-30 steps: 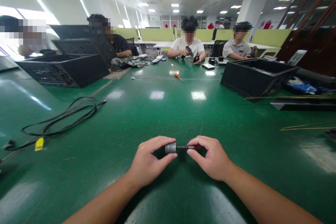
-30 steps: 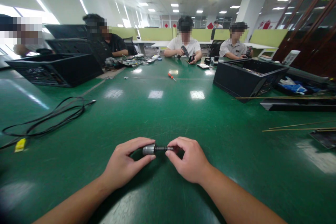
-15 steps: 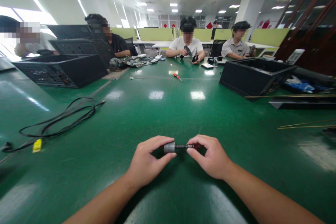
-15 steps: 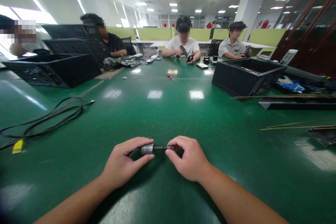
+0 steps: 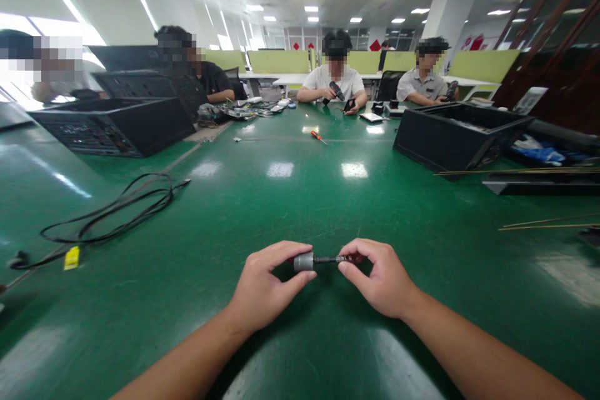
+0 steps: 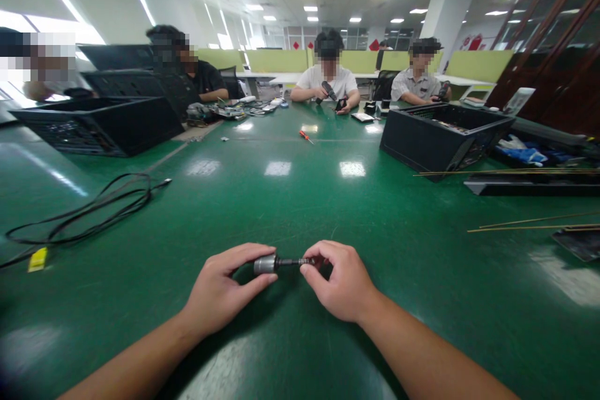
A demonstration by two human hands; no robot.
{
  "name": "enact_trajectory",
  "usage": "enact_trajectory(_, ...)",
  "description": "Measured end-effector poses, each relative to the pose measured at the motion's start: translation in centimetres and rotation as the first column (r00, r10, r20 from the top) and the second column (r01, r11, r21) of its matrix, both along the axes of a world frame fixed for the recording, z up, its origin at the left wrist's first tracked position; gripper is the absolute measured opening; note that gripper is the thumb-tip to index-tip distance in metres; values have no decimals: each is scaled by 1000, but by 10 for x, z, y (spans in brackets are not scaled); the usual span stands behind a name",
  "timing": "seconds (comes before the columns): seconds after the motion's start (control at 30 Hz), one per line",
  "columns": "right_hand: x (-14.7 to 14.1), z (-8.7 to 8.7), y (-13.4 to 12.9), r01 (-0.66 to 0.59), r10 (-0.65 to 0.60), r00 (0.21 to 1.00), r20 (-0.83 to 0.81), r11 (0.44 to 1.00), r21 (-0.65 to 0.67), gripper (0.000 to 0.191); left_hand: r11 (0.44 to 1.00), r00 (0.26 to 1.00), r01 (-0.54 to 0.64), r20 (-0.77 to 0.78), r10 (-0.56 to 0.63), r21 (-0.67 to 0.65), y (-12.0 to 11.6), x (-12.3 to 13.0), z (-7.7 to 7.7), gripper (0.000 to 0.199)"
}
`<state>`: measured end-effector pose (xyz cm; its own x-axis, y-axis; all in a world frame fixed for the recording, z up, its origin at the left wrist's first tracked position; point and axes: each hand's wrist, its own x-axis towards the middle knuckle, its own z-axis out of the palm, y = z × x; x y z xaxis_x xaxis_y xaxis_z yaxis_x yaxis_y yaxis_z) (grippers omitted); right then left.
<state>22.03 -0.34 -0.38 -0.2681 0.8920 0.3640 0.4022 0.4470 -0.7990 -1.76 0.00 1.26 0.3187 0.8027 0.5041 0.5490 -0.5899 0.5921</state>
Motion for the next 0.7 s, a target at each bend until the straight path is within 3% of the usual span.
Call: enact_trajectory(0.7,3,0,2,20,-21,1000,1,1000,14,4,1000,1000,-12,0,12,-2,1,-1,2,26)
